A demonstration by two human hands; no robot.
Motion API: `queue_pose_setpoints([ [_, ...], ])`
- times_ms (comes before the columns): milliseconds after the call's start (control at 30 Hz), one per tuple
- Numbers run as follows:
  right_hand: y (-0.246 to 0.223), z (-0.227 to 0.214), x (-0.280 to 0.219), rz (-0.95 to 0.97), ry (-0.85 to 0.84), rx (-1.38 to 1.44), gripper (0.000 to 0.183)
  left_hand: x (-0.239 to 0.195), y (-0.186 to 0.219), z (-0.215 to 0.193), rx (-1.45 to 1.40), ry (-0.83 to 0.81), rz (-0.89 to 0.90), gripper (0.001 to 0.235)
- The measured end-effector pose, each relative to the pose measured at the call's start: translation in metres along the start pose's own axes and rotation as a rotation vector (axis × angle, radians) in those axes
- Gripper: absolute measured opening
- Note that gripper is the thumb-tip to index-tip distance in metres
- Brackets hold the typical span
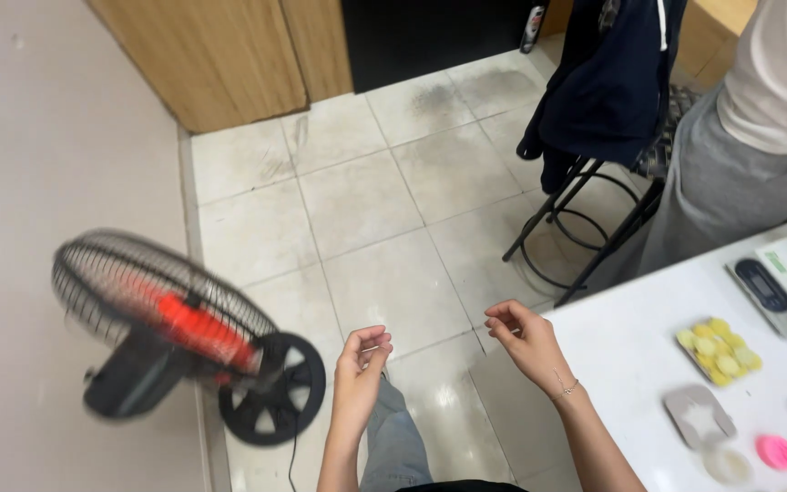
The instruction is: Picking up small white and brown boxes from a workshop table and stacking them near the entrance.
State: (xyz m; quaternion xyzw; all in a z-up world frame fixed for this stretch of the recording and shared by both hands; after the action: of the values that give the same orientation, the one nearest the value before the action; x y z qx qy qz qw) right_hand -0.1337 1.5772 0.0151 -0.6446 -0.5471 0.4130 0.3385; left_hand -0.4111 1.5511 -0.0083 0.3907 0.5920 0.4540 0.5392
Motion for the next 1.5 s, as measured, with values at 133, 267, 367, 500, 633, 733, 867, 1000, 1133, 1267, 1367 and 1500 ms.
queue_pose_setpoints([
  [133, -0.037, 0.013, 0.091, 0.024, 0.078, 0.024, 0.020, 0.121, 0.036, -0.009, -0.012, -0.085, 0.046, 0.029],
  [267, -0.073, 0.019, 0.182, 0.049, 0.175, 0.033, 0.019, 0.230, 0.088, -0.007, 0.042, -0.156, 0.084, 0.029],
  [367, -0.084, 0.019, 0.231, 0.148, 0.246, 0.076, 0.018, 0.301, 0.112, 0.004, 0.076, -0.230, 0.080, 0.030],
  [500, -0.083, 0.006, 0.300, 0.199, 0.309, 0.068, 0.018, 0.385, 0.134, 0.034, 0.105, -0.316, 0.055, 0.031],
  [633, -0.075, -0.014, 0.370, 0.220, 0.356, 0.139, 0.018, 0.468, 0.146, 0.074, 0.110, -0.383, 0.017, 0.032],
  [733, -0.071, -0.039, 0.437, 0.224, 0.377, 0.133, 0.018, 0.529, 0.158, 0.113, 0.100, -0.420, 0.025, 0.032],
  [867, -0.090, -0.074, 0.529, 0.179, 0.390, 0.125, 0.017, 0.608, 0.193, 0.161, 0.146, -0.445, 0.026, 0.030],
  [1000, -0.117, -0.127, 0.619, 0.339, 0.410, 0.139, 0.017, 0.685, 0.232, 0.220, 0.163, -0.484, 0.062, 0.029],
  [1133, -0.106, -0.156, 0.689, 0.093, 0.444, 0.112, 0.017, 0.751, 0.253, 0.261, 0.152, -0.514, 0.028, 0.030],
  [1267, -0.107, -0.184, 0.747, 0.152, 0.503, 0.093, 0.015, 0.829, 0.261, 0.307, 0.205, -0.578, -0.015, 0.031],
  [1367, -0.095, -0.206, 0.795, 0.229, 0.578, 0.107, 0.016, 0.899, 0.254, 0.353, 0.189, -0.673, -0.017, 0.032],
  [1500, -0.077, -0.231, 0.857, 0.295, 0.692, 0.114, 0.015, 0.985, 0.280, 0.414, 0.187, -0.822, -0.012, 0.032],
])
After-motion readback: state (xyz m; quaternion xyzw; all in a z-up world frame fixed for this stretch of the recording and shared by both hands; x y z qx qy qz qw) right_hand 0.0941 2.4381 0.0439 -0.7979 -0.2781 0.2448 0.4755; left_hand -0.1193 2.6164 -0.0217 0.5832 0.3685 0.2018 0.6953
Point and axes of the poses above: each hand's wrist, its own x-axis towards the middle knuckle, its own z-axis out of the palm, y = z × x, the point moved 2 cm from there along x, towards the middle knuckle, and after that the axes turned 3 degrees about x, right-handed, at the moved point
